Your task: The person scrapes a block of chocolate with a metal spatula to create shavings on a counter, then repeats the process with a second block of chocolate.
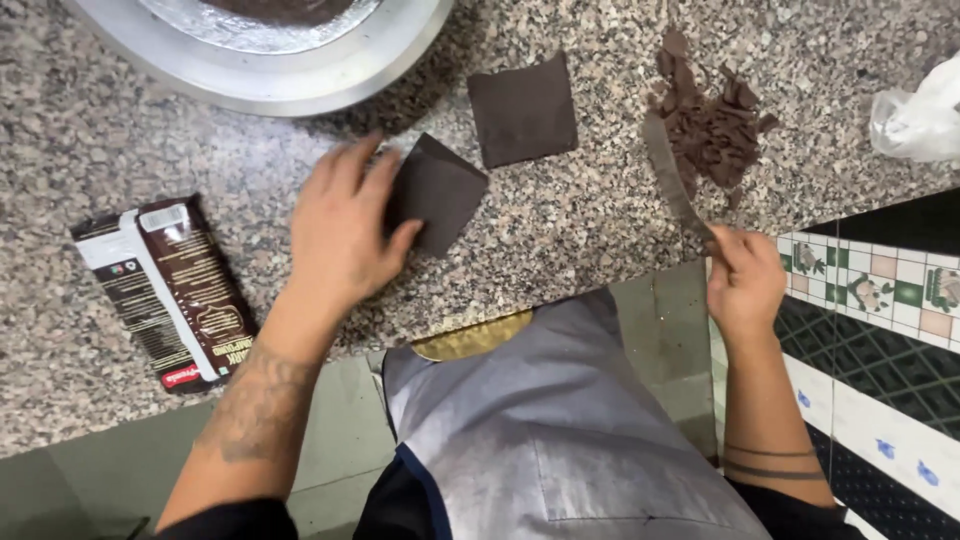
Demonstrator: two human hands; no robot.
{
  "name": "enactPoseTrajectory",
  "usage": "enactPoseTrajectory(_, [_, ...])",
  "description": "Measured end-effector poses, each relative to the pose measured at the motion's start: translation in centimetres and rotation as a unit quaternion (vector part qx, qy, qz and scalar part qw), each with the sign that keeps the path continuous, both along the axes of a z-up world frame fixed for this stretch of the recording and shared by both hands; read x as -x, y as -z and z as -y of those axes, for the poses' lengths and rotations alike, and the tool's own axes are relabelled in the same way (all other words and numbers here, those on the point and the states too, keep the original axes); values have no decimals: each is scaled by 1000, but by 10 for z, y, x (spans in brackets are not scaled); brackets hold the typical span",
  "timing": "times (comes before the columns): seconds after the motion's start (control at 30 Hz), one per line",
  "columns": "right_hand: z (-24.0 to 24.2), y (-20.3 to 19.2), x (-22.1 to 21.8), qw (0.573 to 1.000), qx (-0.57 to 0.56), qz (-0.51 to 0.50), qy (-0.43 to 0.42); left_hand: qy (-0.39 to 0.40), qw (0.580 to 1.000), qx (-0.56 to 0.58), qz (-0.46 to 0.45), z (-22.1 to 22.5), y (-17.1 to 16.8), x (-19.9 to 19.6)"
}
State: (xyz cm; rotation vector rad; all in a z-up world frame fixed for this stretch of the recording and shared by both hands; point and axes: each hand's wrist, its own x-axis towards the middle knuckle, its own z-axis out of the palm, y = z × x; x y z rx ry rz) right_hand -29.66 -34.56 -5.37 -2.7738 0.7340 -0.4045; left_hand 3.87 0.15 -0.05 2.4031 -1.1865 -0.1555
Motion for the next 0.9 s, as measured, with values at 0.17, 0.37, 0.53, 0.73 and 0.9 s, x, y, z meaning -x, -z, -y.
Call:
enactPoseTrajectory(0.17, [-30,5,-29,981,-179,65,44,118,992,-24,-25,40,11,-15])
enactPoseTrajectory(0.37, [-48,20,-32,933,-320,136,91,-61,970,-218,-91,16,-6,18])
enactPoseTrajectory(0.53, [-61,31,-23,922,-356,87,123,-141,939,-238,-205,-22,23,71])
enactPoseTrajectory(0.73, [-68,28,-30,922,-366,79,100,-238,918,-147,-281,-24,33,99])
enactPoseTrajectory(0.9, [-66,25,-35,905,-403,92,100,-133,978,-82,-137,-22,7,78])
